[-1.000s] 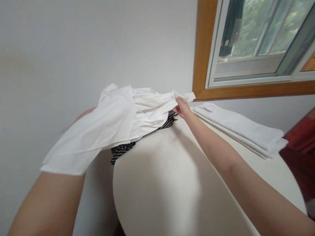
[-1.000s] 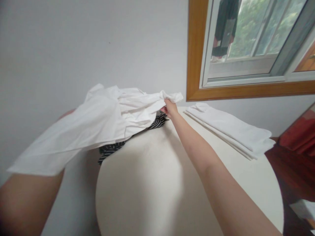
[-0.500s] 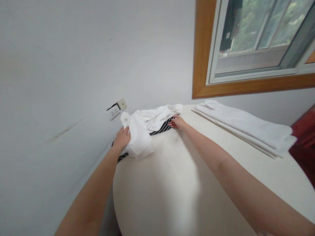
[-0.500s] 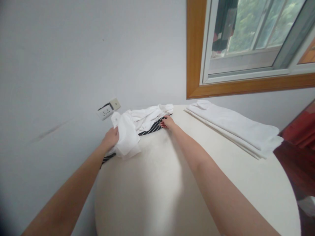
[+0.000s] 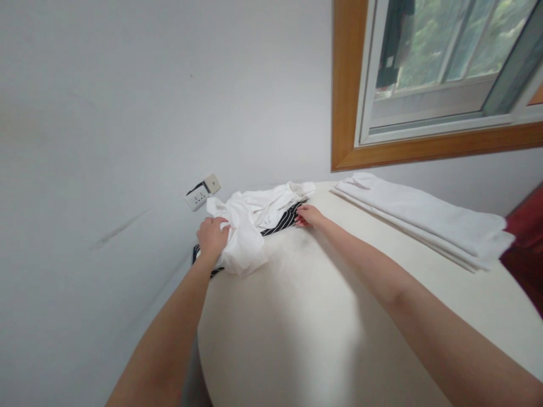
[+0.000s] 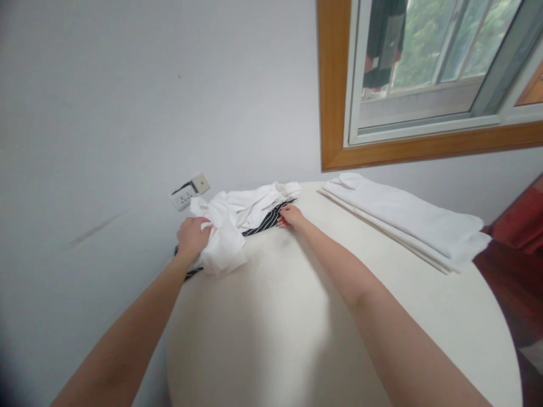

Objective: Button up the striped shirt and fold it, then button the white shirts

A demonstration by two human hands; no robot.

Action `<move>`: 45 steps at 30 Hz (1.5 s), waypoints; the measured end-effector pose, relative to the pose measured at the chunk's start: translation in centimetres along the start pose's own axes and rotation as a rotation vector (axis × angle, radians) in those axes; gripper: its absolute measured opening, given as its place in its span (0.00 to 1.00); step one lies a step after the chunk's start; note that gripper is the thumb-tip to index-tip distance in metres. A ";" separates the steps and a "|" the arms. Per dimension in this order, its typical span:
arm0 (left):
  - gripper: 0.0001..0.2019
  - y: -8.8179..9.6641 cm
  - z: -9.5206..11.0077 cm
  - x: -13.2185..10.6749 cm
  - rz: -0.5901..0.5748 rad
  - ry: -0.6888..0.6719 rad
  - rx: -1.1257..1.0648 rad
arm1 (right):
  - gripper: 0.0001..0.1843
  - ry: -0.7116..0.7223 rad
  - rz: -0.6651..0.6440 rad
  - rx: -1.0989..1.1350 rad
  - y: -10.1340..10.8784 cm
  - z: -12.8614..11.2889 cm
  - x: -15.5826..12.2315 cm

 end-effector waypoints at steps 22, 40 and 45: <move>0.32 7.0 5.2 -4.5 0.068 -0.062 -0.046 | 0.15 0.301 -0.109 -0.528 12.6 -0.9 -18.3; 0.12 5.2 27.1 -16.3 0.029 -0.511 -0.722 | 0.21 0.112 0.742 -1.472 31.7 -3.6 -20.1; 0.11 4.1 25.9 -15.3 0.015 -0.419 -0.828 | 0.18 0.333 0.810 -1.514 30.8 -4.9 -20.1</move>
Point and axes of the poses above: each hand's wrist, its own x-axis towards the middle knuckle, its own y-axis out of the back of the hand, z = x × y, the point moved 10 cm from there along x, towards the middle knuckle, and after that the axes turned 6 degrees about x, right-handed, at the moved point
